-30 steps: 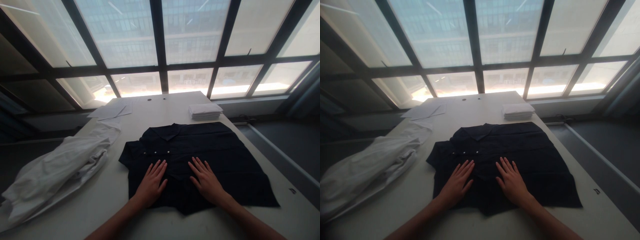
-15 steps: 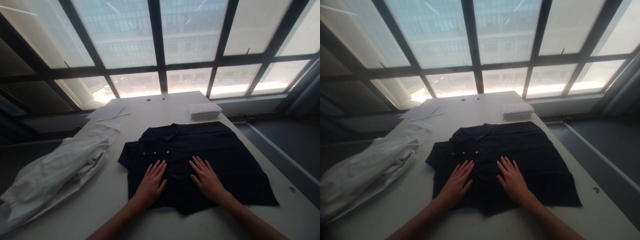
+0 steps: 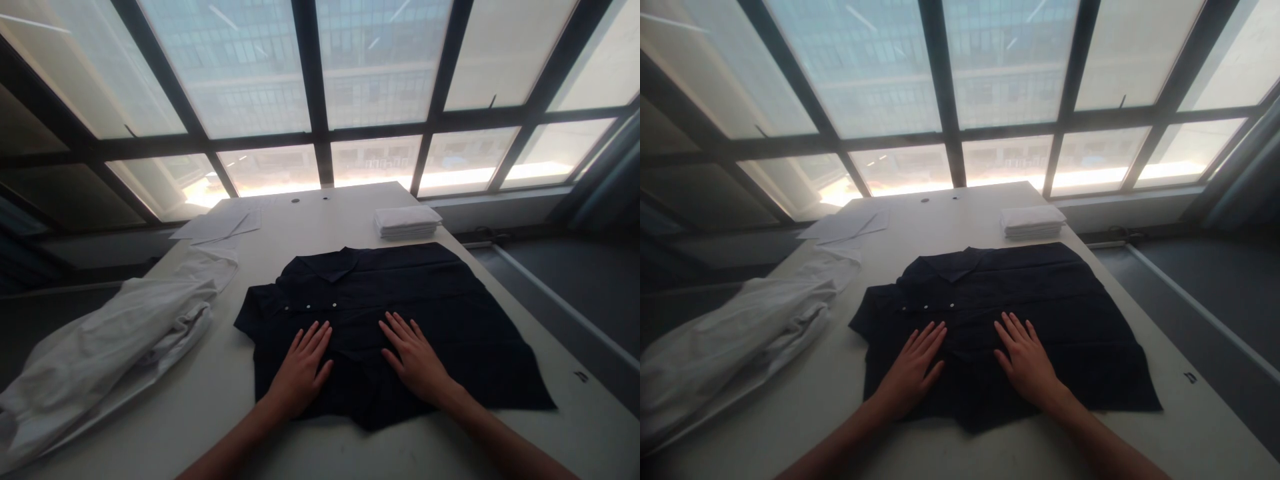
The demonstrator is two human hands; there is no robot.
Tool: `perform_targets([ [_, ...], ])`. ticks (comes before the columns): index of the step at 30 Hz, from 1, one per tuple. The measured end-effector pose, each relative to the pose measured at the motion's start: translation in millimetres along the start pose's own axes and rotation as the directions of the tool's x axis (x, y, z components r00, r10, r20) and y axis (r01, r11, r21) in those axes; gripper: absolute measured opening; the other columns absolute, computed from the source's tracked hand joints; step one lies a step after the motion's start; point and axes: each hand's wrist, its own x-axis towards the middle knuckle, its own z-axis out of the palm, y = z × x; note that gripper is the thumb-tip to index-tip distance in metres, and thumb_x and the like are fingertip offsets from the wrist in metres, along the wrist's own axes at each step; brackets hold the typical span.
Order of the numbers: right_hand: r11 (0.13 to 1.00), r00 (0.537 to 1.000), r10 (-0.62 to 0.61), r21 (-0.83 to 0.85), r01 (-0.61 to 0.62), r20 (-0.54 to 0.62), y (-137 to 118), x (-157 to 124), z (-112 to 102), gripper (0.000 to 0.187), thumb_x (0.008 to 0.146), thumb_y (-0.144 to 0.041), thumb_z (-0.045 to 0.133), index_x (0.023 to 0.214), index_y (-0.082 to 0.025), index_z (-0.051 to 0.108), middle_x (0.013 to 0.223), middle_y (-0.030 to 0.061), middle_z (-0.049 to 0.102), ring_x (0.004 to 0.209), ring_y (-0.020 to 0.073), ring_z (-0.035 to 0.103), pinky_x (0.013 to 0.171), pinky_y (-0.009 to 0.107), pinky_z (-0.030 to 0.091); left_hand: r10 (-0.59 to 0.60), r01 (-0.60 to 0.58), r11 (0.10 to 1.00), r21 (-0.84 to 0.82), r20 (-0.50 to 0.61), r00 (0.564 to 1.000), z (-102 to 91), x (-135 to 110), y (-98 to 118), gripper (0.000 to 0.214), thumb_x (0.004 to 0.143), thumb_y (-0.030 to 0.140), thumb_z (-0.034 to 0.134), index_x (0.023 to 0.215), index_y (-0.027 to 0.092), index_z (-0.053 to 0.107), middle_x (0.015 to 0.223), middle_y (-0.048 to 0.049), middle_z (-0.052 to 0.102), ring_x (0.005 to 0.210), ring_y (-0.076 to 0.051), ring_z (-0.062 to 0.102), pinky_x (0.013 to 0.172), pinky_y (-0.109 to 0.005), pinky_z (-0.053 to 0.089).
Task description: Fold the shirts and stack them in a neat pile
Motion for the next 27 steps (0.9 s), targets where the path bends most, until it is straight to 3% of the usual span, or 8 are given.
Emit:
perform_targets([
  [27,0.998,0.998,0.056,0.002,-0.056,0.035,0.8,0.6,-4.1,0.059,0.102,-0.045,0.039,0.158,-0.027,0.031,0.166,0.0015,0.021,0.154,0.0219,0.015,0.125,0.048,0.014,0.0,0.0,1.0,0.008,-0.002,1.0,3.8,-0.7,-2.6,0.065,0.105,0.04,0.041,0.162,0.028,0.012,0.165,-0.0015,0.026,0.152,-0.026,0.023,0.123,-0.051,0.023],
])
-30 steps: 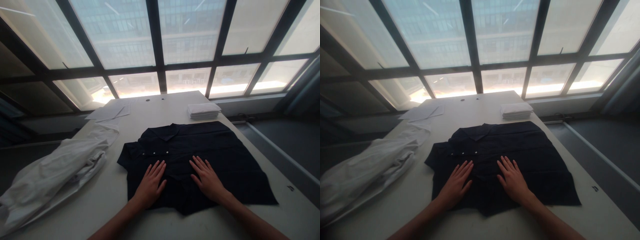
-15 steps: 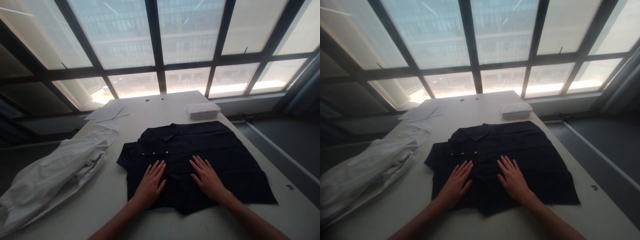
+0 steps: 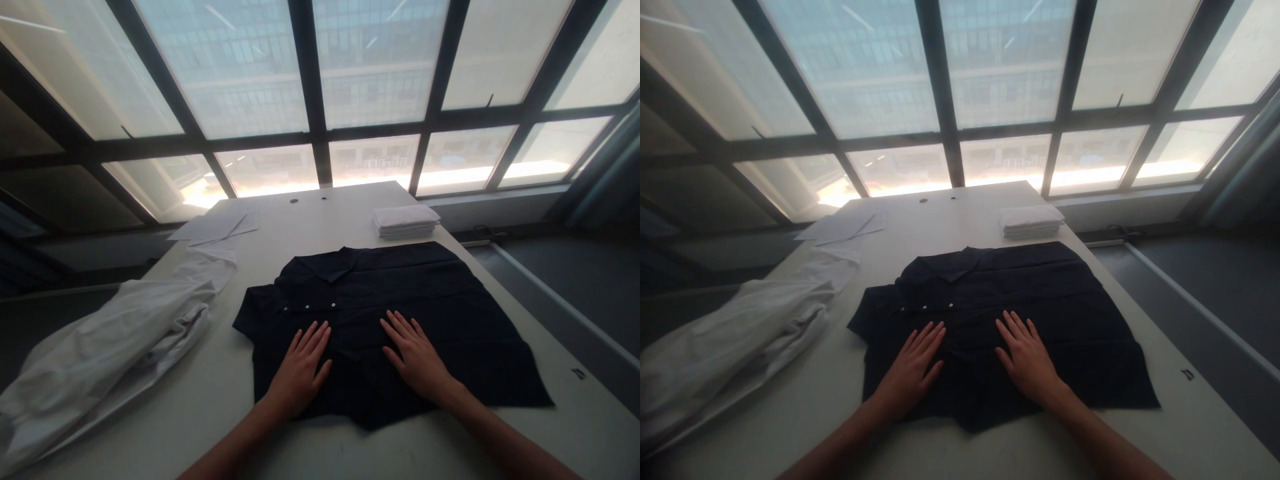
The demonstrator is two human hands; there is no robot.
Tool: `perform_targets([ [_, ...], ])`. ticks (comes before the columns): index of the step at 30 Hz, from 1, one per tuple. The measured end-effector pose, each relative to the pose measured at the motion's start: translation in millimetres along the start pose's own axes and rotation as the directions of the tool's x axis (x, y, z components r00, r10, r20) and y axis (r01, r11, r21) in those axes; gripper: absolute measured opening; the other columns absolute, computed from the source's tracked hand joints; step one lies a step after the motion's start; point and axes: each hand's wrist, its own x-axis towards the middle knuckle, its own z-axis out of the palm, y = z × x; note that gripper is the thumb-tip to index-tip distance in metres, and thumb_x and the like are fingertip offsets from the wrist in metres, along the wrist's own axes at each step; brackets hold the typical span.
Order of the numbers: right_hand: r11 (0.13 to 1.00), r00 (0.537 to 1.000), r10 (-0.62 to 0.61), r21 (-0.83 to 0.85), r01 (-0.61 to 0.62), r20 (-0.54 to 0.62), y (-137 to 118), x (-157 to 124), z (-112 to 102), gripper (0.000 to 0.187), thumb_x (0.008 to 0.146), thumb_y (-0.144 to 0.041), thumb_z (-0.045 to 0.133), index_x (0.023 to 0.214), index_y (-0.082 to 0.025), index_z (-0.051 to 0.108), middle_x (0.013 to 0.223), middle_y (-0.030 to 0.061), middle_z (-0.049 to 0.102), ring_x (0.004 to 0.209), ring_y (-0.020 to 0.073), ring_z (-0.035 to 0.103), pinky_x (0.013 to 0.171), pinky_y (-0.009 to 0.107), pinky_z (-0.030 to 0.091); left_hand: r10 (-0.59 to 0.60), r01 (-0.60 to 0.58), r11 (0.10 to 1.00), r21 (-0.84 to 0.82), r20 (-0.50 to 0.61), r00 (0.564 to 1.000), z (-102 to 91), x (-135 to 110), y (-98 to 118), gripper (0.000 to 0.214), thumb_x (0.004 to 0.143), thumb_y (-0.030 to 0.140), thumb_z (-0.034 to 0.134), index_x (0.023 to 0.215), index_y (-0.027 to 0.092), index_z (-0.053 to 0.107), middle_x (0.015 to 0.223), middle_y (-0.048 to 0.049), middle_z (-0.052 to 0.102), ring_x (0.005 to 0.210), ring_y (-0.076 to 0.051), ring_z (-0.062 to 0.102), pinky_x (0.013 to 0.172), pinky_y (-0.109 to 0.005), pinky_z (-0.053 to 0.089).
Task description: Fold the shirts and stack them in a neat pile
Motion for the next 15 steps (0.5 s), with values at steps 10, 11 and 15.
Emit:
perform_targets([
  [10,1.0,1.0,-0.002,-0.001,0.002,-0.004,-0.1,-0.1,-0.9,0.06,0.102,-0.045,0.04,0.158,-0.026,0.032,0.166,0.0011,0.021,0.154,0.0211,0.016,0.125,0.048,0.015,-0.001,0.001,1.0,-0.002,0.014,1.0,-1.8,0.9,0.5,0.065,0.105,0.041,0.04,0.162,0.028,0.012,0.165,-0.0014,0.026,0.152,-0.026,0.023,0.123,-0.052,0.024],
  [11,1.0,1.0,0.0,-0.003,0.0,-0.002,-0.3,-0.1,-0.9,0.06,0.102,-0.045,0.04,0.158,-0.026,0.032,0.166,0.0009,0.021,0.154,0.021,0.016,0.125,0.048,0.015,-0.002,0.002,1.0,-0.001,0.016,1.0,-1.7,0.8,0.4,0.065,0.106,0.041,0.04,0.162,0.028,0.012,0.166,-0.0012,0.025,0.153,-0.026,0.022,0.123,-0.052,0.024],
  [15,1.0,1.0,0.016,-0.01,-0.016,-0.004,-0.1,0.1,-0.3,0.059,0.102,-0.045,0.039,0.158,-0.026,0.033,0.166,0.0007,0.021,0.154,0.021,0.015,0.125,0.048,0.014,0.002,-0.002,1.0,0.001,0.005,1.0,-0.5,0.4,-0.2,0.065,0.105,0.041,0.04,0.162,0.028,0.012,0.165,-0.0016,0.026,0.152,-0.026,0.023,0.123,-0.052,0.024],
])
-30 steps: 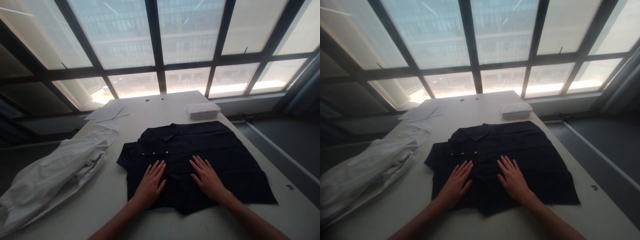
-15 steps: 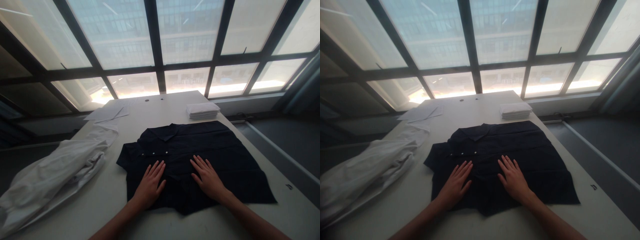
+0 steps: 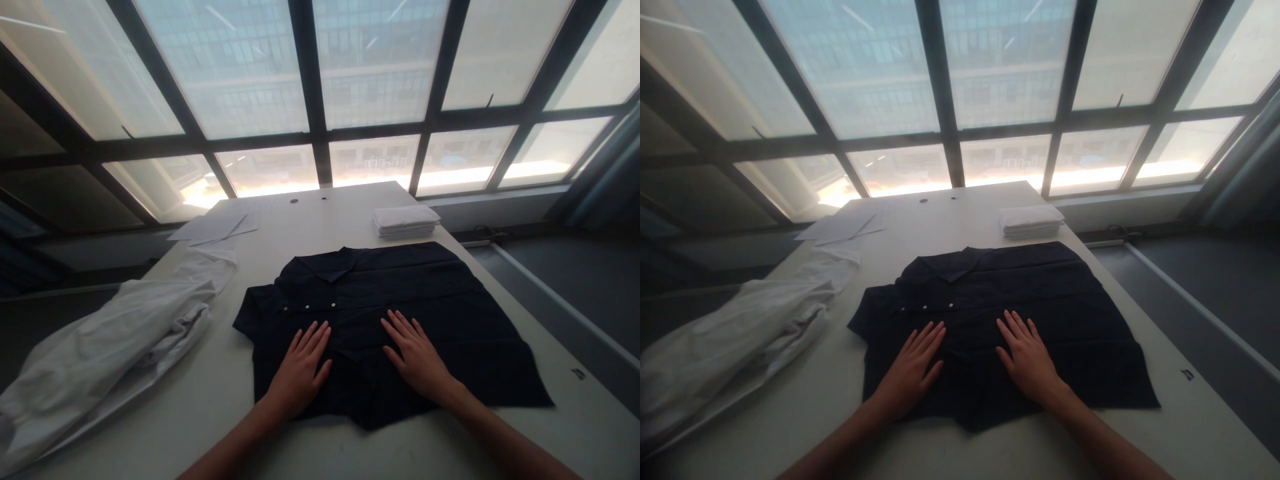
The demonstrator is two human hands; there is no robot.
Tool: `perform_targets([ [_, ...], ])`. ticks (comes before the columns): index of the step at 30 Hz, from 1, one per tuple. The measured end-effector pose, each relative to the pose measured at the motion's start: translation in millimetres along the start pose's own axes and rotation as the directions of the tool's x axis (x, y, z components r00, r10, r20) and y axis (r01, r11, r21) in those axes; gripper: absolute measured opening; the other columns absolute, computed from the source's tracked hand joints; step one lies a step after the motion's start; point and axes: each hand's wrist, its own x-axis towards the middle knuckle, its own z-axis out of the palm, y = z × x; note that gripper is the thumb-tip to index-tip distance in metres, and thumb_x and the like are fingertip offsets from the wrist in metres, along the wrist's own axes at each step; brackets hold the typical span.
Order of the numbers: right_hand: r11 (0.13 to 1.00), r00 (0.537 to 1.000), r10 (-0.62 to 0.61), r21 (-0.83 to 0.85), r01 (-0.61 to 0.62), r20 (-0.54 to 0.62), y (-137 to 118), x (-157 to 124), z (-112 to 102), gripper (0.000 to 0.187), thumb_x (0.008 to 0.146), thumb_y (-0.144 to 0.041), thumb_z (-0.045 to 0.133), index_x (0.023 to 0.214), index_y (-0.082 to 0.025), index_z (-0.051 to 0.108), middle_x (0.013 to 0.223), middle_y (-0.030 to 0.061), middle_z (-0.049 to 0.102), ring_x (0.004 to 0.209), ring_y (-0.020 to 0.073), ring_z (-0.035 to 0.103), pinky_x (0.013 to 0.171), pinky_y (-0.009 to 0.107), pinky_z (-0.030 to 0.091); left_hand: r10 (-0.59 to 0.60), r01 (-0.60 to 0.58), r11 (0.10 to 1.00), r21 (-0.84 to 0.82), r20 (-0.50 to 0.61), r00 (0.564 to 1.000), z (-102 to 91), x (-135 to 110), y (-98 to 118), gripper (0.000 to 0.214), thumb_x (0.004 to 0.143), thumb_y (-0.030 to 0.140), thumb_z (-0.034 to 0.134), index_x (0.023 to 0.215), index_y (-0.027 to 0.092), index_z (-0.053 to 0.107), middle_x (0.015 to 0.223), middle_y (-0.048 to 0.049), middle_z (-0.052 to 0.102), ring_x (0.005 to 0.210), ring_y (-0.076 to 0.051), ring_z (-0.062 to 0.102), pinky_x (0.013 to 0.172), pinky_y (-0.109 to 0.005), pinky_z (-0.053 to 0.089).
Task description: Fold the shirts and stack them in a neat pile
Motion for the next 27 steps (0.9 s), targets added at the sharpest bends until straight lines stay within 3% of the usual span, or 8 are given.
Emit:
perform_targets([
  [7,0.998,0.998,0.053,-0.016,-0.054,-0.029,4.6,1.0,3.9,0.059,0.102,-0.046,0.038,0.157,-0.024,0.035,0.166,0.0029,0.023,0.154,0.0228,0.015,0.124,0.05,0.013,0.008,-0.008,1.0,0.003,-0.02,1.0,0.9,-0.1,-0.2,0.066,0.105,0.041,0.042,0.162,0.028,0.012,0.165,-0.0021,0.028,0.152,-0.026,0.024,0.123,-0.051,0.024],
  [27,0.998,0.998,0.056,-0.005,-0.056,-0.026,5.0,1.1,2.5,0.059,0.102,-0.046,0.037,0.157,-0.025,0.035,0.166,0.0032,0.023,0.154,0.0229,0.016,0.124,0.05,0.014,0.005,-0.005,1.0,-0.007,-0.019,1.0,0.5,-0.3,0.0,0.064,0.105,0.041,0.04,0.162,0.029,0.013,0.165,-0.002,0.028,0.152,-0.026,0.025,0.123,-0.05,0.023],
])
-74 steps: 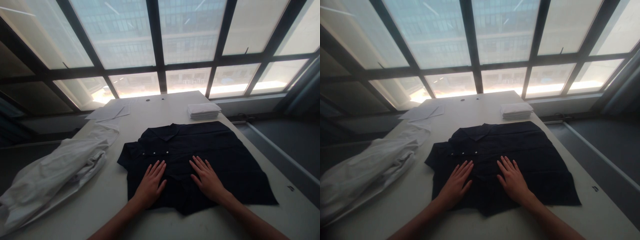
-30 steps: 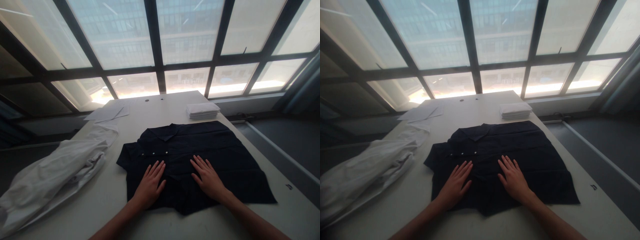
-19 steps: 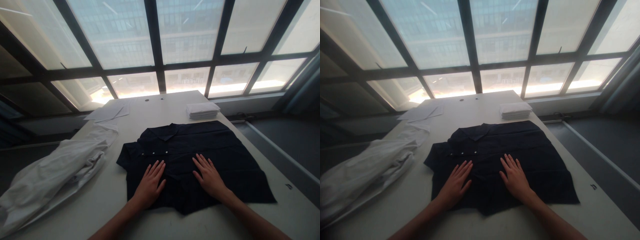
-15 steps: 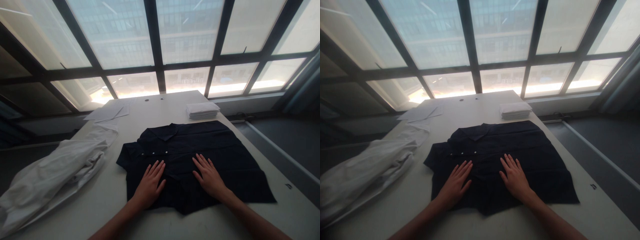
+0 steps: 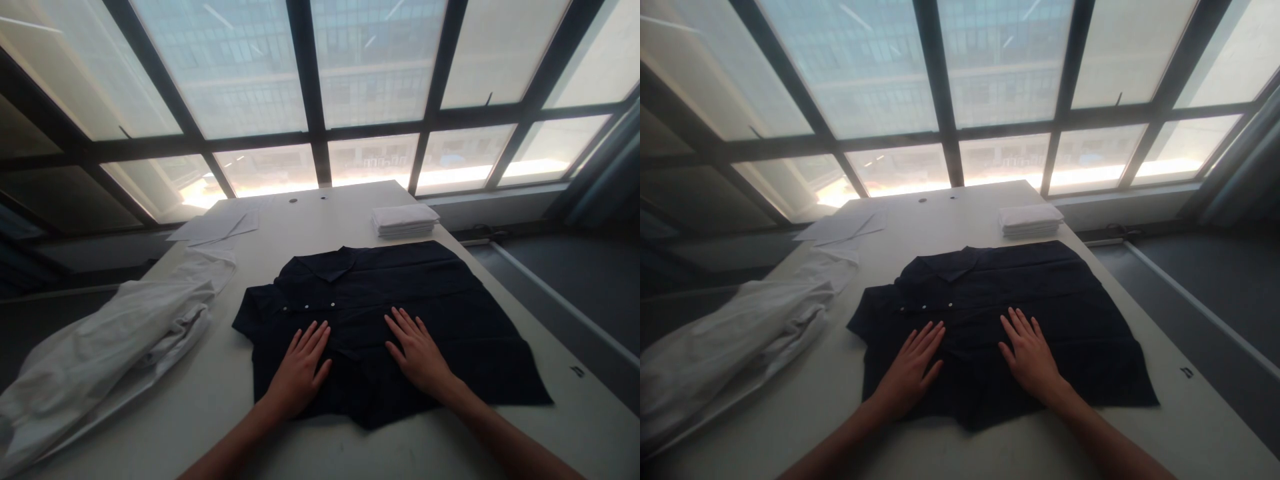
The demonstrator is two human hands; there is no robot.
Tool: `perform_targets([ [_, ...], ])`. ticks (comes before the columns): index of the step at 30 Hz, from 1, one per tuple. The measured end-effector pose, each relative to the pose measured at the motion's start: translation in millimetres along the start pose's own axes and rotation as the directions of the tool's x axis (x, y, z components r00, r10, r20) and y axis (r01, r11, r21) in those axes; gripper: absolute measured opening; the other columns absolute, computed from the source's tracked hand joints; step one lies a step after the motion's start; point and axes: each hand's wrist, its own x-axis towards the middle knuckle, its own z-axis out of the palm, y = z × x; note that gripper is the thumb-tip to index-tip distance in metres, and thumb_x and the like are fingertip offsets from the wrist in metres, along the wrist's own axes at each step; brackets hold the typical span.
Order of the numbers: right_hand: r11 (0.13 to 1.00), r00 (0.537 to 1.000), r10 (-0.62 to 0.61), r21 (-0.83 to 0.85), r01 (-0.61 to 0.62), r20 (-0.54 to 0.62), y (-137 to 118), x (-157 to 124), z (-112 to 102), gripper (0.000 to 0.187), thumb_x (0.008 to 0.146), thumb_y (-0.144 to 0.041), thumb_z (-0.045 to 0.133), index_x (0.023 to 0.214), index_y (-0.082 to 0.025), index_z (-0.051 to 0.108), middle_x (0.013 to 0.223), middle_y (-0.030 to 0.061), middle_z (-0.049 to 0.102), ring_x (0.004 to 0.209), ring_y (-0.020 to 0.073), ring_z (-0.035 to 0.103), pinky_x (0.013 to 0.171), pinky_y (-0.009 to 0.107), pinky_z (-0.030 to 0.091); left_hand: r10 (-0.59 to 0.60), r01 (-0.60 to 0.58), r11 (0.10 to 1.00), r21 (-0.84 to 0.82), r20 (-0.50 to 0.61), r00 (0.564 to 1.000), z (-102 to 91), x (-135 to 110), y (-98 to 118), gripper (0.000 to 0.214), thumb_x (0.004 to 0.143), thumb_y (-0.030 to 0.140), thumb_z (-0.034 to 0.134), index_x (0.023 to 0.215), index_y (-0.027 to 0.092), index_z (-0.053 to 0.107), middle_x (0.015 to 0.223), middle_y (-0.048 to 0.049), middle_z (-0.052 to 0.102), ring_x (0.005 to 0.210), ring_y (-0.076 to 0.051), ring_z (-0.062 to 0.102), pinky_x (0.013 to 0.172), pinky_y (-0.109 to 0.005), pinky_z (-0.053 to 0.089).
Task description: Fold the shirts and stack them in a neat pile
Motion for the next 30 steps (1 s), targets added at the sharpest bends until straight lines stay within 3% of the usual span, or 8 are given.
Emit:
perform_targets([
  [30,1.0,1.0,0.028,-0.015,-0.028,0.004,-0.9,1.1,-1.1,0.059,0.102,-0.046,0.037,0.157,-0.022,0.036,0.166,0.0034,0.022,0.154,0.0233,0.016,0.124,0.05,0.014,-0.007,0.007,1.0,-0.006,0.004,1.0,-1.4,0.4,0.9,0.064,0.105,0.04,0.04,0.162,0.029,0.014,0.165,-0.0018,0.028,0.152,-0.025,0.024,0.124,-0.05,0.022],
])
